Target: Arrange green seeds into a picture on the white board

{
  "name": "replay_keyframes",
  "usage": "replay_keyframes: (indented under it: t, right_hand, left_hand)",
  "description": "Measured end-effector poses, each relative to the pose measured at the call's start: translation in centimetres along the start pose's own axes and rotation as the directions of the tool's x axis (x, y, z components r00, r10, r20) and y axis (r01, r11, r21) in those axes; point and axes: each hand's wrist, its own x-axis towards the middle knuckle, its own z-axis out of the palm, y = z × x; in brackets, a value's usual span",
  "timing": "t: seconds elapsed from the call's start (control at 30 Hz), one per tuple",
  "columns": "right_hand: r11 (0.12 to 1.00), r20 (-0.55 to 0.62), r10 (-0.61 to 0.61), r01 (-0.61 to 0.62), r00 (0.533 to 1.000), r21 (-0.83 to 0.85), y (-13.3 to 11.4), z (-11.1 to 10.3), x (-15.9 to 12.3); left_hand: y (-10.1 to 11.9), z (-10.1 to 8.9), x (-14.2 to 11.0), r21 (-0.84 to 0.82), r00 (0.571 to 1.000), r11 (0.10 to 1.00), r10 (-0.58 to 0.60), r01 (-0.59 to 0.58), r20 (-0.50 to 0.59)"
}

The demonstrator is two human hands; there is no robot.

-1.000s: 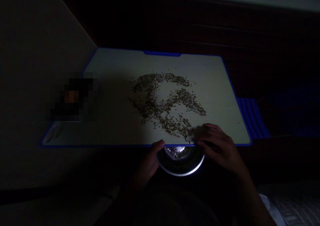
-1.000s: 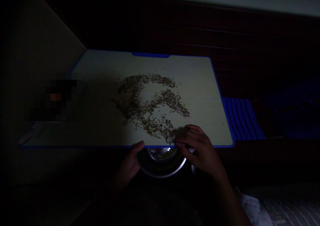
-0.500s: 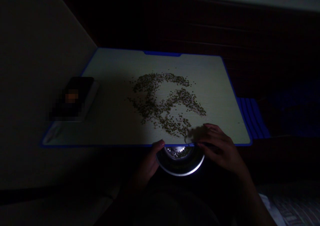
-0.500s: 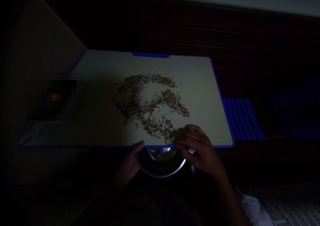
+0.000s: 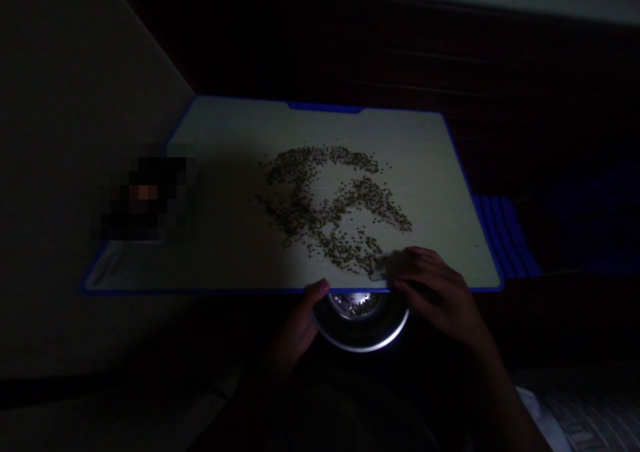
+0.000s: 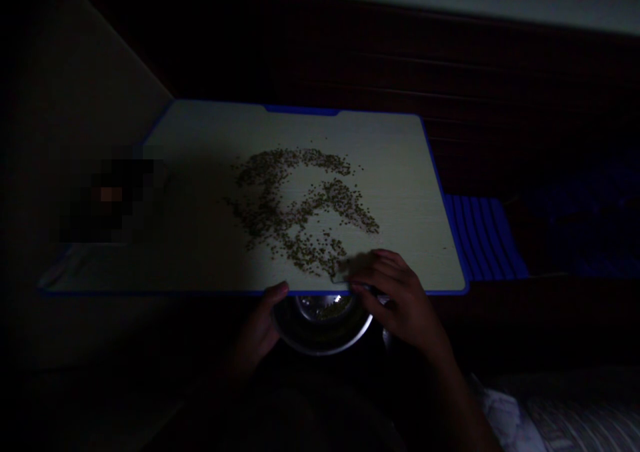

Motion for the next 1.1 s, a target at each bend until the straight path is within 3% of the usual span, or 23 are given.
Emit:
replay_keyframes:
  t: [0.13, 0.37, 0.57, 0.7, 1.1]
  right_hand:
    - [1.000, -0.032, 0.018, -0.018, 0.999, 0.002, 0.1, 0.2, 0.0]
    - [0.995, -0.054, 0.098, -0.097, 0.994, 0.012, 0.0, 0.4, -0.1]
    - [0.995, -0.042, 0.103, -0.104, 0.994, -0.003, 0.0, 0.5, -0.1]
    - [0.996, -0.038, 0.087, -0.087, 0.996, 0.002, 0.1, 0.5, -0.1]
    - [0.998, 0.001, 0.053, -0.053, 0.999, 0.013, -0.1, 0.2, 0.2]
  left_hand:
    - [-0.4, -0.9, 0.3, 0.006, 0.995, 1.000, -0.023, 0.024, -0.099]
    - [0.1, 0.0, 0.0, -0.011, 0.999, 1.000, -0.002, 0.002, -0.039]
    - [0.7, 1.3, -0.8, 0.018, 0.996, 1.000, -0.023, 0.025, -0.085]
    - [0.8, 1.3, -1.0, 0.024, 0.993, 0.999, -0.022, 0.025, -0.117]
    - [0.4, 0.8, -0.5, -0.011, 0.996, 1.000, -0.019, 0.018, -0.083]
